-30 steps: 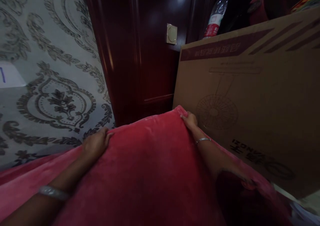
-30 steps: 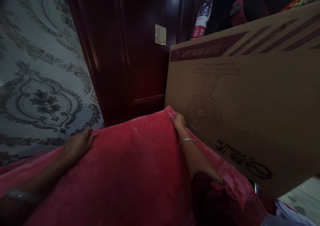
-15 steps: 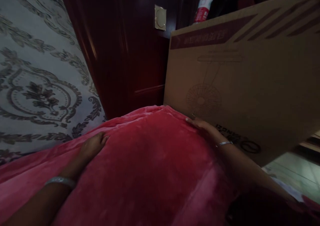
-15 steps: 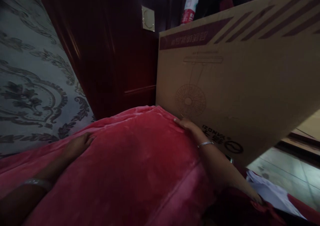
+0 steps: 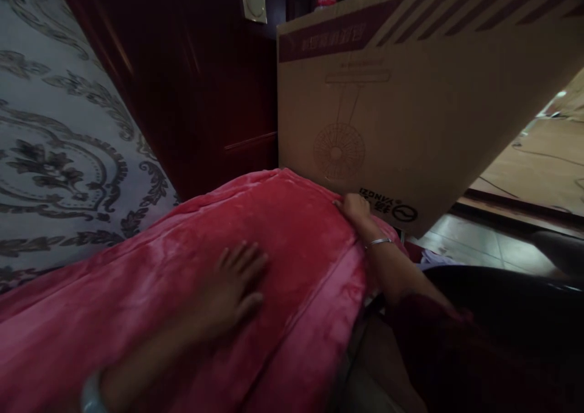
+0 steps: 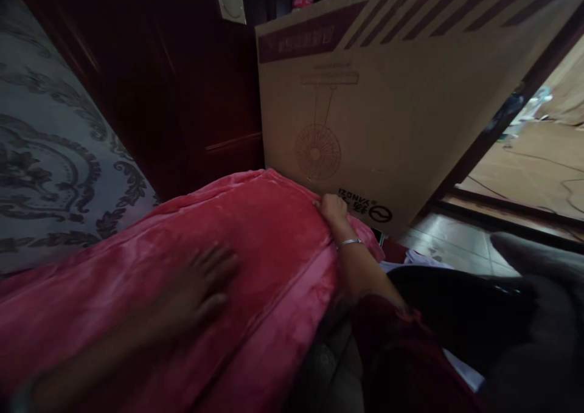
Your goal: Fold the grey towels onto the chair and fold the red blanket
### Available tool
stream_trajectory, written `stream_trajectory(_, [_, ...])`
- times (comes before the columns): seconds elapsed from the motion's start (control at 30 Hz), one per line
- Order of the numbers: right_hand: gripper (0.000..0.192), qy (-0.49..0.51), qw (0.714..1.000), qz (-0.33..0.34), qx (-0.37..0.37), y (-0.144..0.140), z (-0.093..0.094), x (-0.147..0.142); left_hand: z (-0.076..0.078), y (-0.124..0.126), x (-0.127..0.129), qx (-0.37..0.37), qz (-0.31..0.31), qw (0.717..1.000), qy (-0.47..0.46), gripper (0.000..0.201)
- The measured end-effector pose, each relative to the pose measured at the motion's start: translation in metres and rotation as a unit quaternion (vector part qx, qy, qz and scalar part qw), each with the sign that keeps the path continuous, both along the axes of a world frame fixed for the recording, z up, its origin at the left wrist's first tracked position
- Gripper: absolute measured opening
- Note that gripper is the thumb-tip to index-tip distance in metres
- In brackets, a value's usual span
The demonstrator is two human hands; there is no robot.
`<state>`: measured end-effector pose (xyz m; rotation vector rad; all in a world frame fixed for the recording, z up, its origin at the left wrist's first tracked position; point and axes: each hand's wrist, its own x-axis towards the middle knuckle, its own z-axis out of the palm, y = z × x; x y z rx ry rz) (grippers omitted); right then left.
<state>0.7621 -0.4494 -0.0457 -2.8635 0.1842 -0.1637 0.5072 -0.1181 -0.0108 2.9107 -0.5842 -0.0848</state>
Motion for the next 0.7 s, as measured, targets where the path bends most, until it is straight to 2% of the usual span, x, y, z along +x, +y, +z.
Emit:
stream_trajectory(0.1, [0.047,-0.009,1.000,0.004,-0.013,-0.007,0.001,-0.005,-0.012,-0.031,-0.040,-0.024,-0.087,0.994,0.060,0.075])
stream_trajectory(0.2, [0.044,-0.009,1.000,0.004,-0.017,-0.007,0.004,-0.011,-0.025,-0.037,-0.062,-0.041,-0.110,0.991,0.061,0.079])
stream_trajectory(0.27, [0.044,-0.011,1.000,-0.004,-0.013,-0.005,0.006,-0.016,-0.031,-0.035,-0.065,-0.055,-0.105,0.992,0.046,0.073])
stream_trajectory(0.4, [0.045,-0.025,0.999,-0.036,0.008,-0.009,0.008,-0.032,-0.033,-0.045,-0.059,-0.080,-0.045,0.996,0.015,0.058])
stream_trajectory(0.53, [0.040,-0.051,0.995,-0.073,0.036,-0.017,0.008,-0.053,-0.030,-0.082,-0.039,-0.104,0.015,0.994,-0.011,0.045])
stream_trajectory(0.7, [0.039,-0.091,0.987,-0.110,0.073,-0.023,0.006,-0.071,-0.025,-0.128,0.001,-0.116,0.054,0.992,-0.014,0.034])
